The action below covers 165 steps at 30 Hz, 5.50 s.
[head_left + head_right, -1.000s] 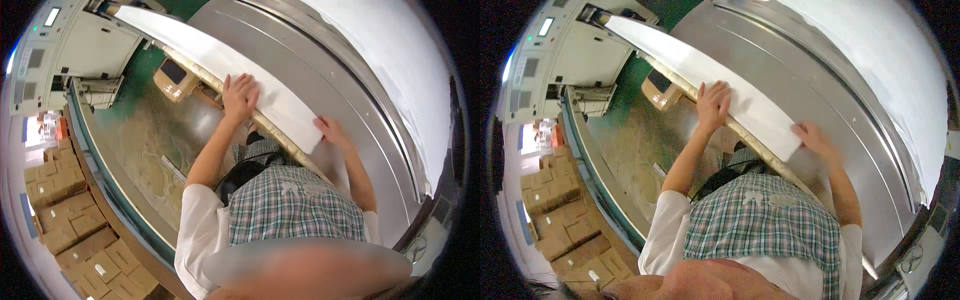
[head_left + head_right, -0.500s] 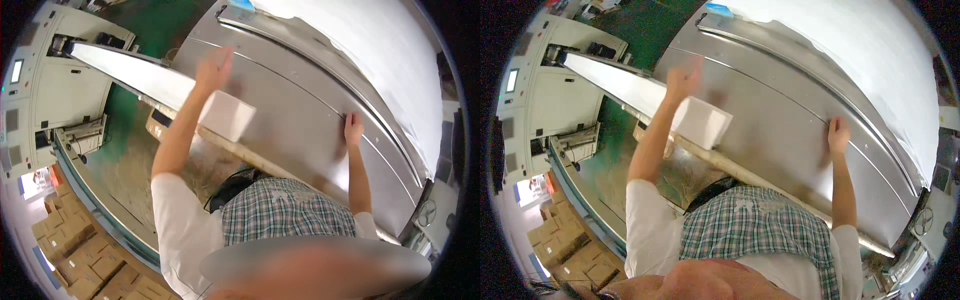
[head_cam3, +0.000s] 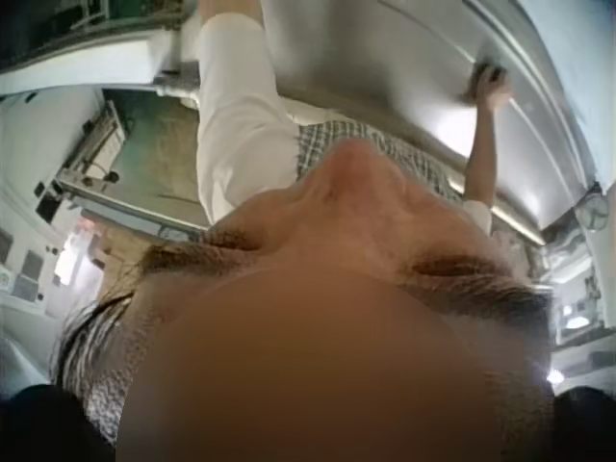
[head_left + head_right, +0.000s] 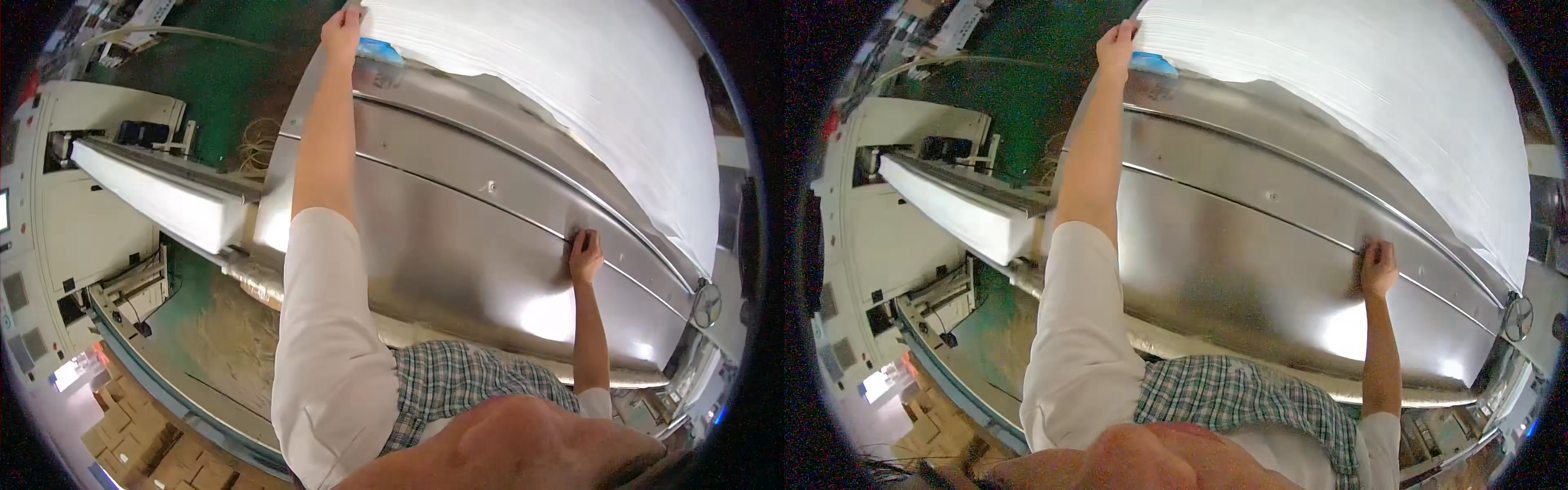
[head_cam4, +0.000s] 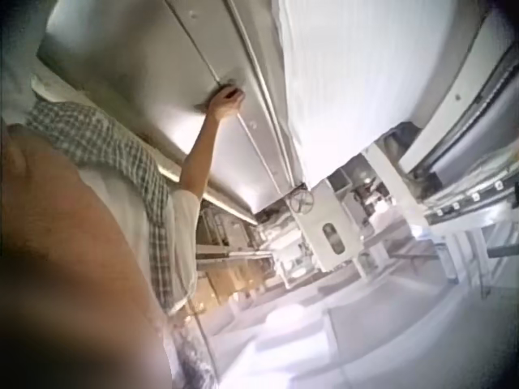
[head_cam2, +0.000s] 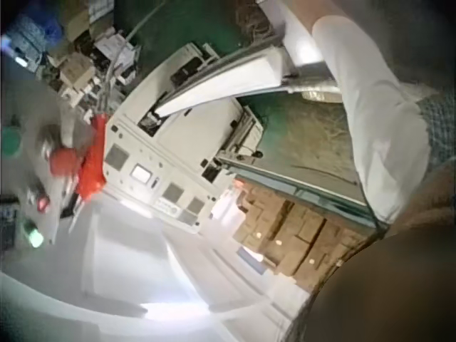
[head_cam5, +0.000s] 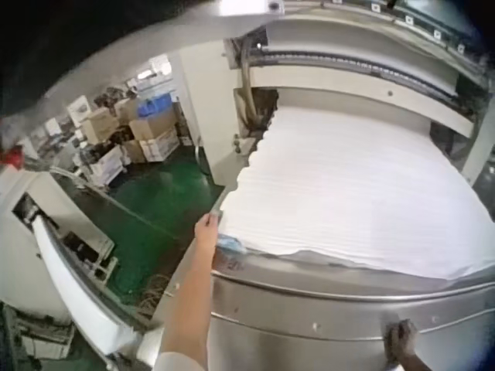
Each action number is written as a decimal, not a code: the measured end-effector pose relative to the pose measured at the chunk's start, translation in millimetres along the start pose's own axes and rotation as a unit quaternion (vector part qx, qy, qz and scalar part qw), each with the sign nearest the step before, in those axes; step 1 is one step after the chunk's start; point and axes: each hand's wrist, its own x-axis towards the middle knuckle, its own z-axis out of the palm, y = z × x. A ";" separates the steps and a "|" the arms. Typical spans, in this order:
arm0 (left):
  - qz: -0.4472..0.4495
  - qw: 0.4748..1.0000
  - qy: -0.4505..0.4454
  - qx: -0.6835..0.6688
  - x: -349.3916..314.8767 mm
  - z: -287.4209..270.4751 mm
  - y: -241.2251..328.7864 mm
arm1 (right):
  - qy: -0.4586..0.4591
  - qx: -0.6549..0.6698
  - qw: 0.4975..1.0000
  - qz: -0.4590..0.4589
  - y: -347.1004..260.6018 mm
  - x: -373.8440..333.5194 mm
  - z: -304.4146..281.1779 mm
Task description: Operating and guiding a large paper or non-woven fabric roll through an industrial machine.
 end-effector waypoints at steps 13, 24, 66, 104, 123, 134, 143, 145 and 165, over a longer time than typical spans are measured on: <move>-0.126 0.943 -0.169 -0.259 3.7 -3.4 -1.3 | 0.007 -0.033 0.999 0.008 3.8 0.6 0.1; 0.153 0.835 -0.437 0.298 -19.8 35.9 116.6 | 0.003 -0.033 0.999 0.035 -6.6 7.3 -5.6; 0.088 0.705 -0.326 0.624 -96.8 49.1 142.2 | -0.286 -0.207 0.916 -0.191 580.8 235.3 -212.0; 0.332 0.809 -0.181 0.450 -301.7 -179.1 205.4 | 0.018 -0.179 0.982 0.063 550.3 -107.3 -375.4; -0.099 0.598 -0.518 0.604 -308.4 -155.9 195.9 | -0.401 -0.173 0.895 -0.089 735.0 -140.7 -366.7; -0.035 0.653 -0.518 0.552 -262.6 -50.0 158.7 | -0.536 -0.378 0.755 0.010 772.0 -12.6 -258.8; 0.099 0.917 -0.262 0.286 -412.0 -25.3 321.5 | -0.258 0.154 0.948 0.106 623.3 24.8 -228.6; 0.117 0.912 -0.341 0.197 -449.1 -6.4 345.4 | -0.317 0.276 0.893 0.158 482.3 41.9 -219.2; 0.233 0.848 -0.121 0.461 -389.9 -91.9 178.2 | -0.189 0.128 0.865 -0.447 -25.3 -29.7 -162.6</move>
